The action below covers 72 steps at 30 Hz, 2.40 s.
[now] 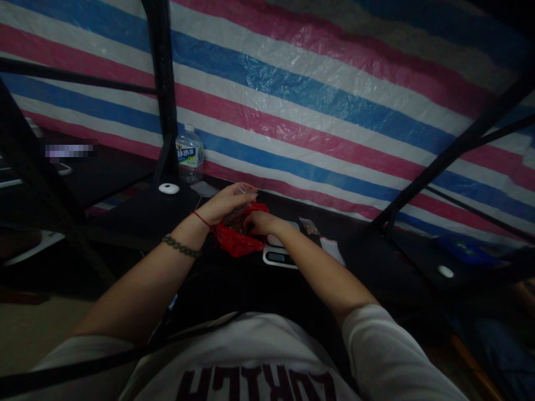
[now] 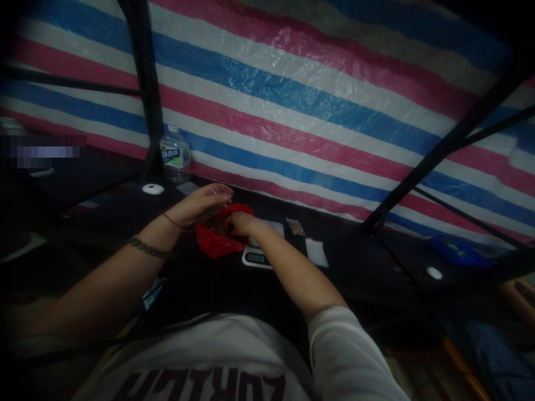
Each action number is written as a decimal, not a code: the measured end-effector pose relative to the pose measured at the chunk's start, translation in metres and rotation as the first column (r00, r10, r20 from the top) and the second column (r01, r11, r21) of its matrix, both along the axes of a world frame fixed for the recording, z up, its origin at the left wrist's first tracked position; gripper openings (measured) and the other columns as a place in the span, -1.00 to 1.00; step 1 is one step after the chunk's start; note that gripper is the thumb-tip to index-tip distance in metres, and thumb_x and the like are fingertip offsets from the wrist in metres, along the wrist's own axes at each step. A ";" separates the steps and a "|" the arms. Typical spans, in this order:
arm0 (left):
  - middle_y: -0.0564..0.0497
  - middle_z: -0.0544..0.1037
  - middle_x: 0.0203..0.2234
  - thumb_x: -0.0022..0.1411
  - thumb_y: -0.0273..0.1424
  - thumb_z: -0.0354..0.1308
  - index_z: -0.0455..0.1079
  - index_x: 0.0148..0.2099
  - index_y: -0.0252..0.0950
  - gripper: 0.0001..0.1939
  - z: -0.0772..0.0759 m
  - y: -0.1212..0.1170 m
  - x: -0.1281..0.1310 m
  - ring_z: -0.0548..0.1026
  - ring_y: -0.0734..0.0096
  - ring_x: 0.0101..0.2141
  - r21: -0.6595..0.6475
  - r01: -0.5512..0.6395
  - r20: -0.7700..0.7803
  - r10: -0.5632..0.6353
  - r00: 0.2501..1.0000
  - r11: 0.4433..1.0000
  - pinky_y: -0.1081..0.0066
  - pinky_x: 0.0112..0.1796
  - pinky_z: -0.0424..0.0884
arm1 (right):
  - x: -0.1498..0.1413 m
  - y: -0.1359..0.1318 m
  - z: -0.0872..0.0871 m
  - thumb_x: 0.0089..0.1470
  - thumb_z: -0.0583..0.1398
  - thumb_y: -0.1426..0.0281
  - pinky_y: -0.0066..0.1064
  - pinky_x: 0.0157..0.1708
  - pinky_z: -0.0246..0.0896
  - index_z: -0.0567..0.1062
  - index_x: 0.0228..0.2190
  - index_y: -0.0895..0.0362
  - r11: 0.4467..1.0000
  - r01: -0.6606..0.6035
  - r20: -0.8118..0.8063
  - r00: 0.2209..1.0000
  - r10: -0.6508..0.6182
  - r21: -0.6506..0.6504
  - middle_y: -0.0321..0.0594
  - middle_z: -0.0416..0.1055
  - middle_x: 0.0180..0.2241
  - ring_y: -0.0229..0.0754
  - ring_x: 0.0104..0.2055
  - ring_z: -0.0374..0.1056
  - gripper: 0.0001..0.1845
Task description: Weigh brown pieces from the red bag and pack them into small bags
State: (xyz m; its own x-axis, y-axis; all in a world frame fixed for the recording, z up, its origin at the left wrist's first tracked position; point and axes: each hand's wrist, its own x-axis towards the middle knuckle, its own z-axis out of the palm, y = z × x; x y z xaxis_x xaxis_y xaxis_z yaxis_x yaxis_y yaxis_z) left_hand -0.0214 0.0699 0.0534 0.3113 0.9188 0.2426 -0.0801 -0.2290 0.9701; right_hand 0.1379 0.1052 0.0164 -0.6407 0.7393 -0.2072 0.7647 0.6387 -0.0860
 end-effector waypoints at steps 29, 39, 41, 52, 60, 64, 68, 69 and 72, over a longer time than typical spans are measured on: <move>0.00 0.53 -0.41 -0.08 -0.20 0.34 0.42 -0.15 -0.33 -0.54 0.000 -0.001 0.000 0.43 0.44 -0.45 -0.001 0.023 0.007 -0.023 1.000 1.000 0.44 -0.42 0.32 | 0.007 0.021 -0.011 0.03 0.18 0.49 -0.49 -0.28 0.14 0.58 -0.26 0.14 0.999 -0.017 -0.062 0.998 0.019 0.030 -0.24 0.52 -0.31 -0.27 -0.33 0.34 -0.78; 0.04 0.51 -0.45 -0.06 -0.16 0.32 0.40 -0.11 -0.31 -0.51 0.002 -0.004 0.001 0.37 0.53 -0.54 -0.004 -0.005 -0.059 0.005 0.998 1.000 0.51 -0.51 0.26 | 0.072 0.014 0.035 -0.04 0.24 0.48 -0.50 -0.36 0.15 0.61 -0.30 0.16 0.995 0.027 -0.192 0.981 -0.008 0.098 -0.25 0.55 -0.36 -0.26 -0.37 0.39 -0.79; 0.02 0.52 -0.42 -0.06 -0.16 0.32 0.40 -0.11 -0.31 -0.51 0.002 -0.003 0.001 0.39 0.51 -0.51 -0.007 0.003 -0.054 -0.004 0.999 1.000 0.50 -0.50 0.28 | 0.092 0.011 0.041 -0.05 0.24 0.49 -0.51 -0.35 0.16 0.61 -0.30 0.15 0.990 0.075 -0.154 0.986 -0.056 0.119 -0.25 0.56 -0.34 -0.25 -0.35 0.41 -0.79; -0.01 0.53 -0.38 -0.07 -0.15 0.32 0.42 -0.12 -0.32 -0.51 -0.001 -0.004 0.005 0.48 0.37 -0.40 0.004 0.012 -0.114 -0.012 0.993 1.000 0.39 -0.38 0.37 | 0.116 -0.007 0.039 -0.03 0.23 0.49 -0.42 -0.21 0.18 0.60 -0.26 0.18 0.966 0.084 0.078 0.991 -0.106 0.246 -0.08 0.53 -0.21 -0.11 -0.18 0.40 -0.76; -0.05 0.55 -0.33 -0.07 -0.14 0.32 0.44 -0.14 -0.33 -0.52 -0.001 -0.003 0.003 0.50 0.29 -0.33 0.040 0.006 -0.133 0.000 0.991 0.999 0.31 -0.30 0.42 | 0.107 -0.013 0.042 -0.03 0.23 0.50 -0.48 -0.30 0.15 0.59 -0.25 0.18 0.982 0.078 0.012 0.997 -0.081 0.173 -0.14 0.54 -0.26 -0.18 -0.26 0.41 -0.76; -0.04 0.55 -0.33 -0.07 -0.15 0.32 0.43 -0.14 -0.32 -0.53 0.001 -0.005 0.003 0.50 0.30 -0.32 0.027 0.020 -0.106 -0.017 0.994 0.999 0.34 -0.31 0.41 | 0.106 -0.008 0.036 -0.03 0.22 0.51 -0.50 -0.31 0.14 0.58 -0.23 0.17 0.984 0.111 -0.010 0.994 -0.111 0.142 -0.16 0.54 -0.25 -0.20 -0.27 0.41 -0.74; -0.01 0.54 -0.36 -0.07 -0.15 0.32 0.42 -0.13 -0.31 -0.52 0.002 -0.006 0.002 0.49 0.33 -0.35 0.011 0.016 -0.103 -0.015 0.995 1.000 0.37 -0.33 0.40 | 0.107 -0.005 0.034 -0.01 0.21 0.50 -0.50 -0.33 0.14 0.58 -0.25 0.17 0.983 0.118 -0.028 0.993 -0.115 0.138 -0.16 0.54 -0.29 -0.21 -0.30 0.40 -0.76; -0.01 0.54 -0.36 -0.07 -0.15 0.32 0.42 -0.13 -0.31 -0.52 0.002 -0.006 0.002 0.49 0.33 -0.35 0.011 0.015 -0.106 -0.014 0.994 1.000 0.37 -0.33 0.40 | 0.108 -0.005 0.034 0.00 0.20 0.50 -0.50 -0.33 0.14 0.58 -0.25 0.17 0.983 0.116 -0.035 0.993 -0.112 0.141 -0.16 0.54 -0.29 -0.22 -0.31 0.39 -0.76; -0.02 0.55 -0.35 -0.07 -0.14 0.32 0.43 -0.13 -0.31 -0.51 0.002 -0.005 0.002 0.49 0.32 -0.34 0.020 0.019 -0.117 -0.016 0.993 1.000 0.37 -0.32 0.40 | 0.109 -0.004 0.034 0.04 0.17 0.50 -0.50 -0.35 0.13 0.58 -0.25 0.19 0.982 0.124 -0.053 0.992 -0.118 0.139 -0.15 0.54 -0.31 -0.24 -0.35 0.38 -0.77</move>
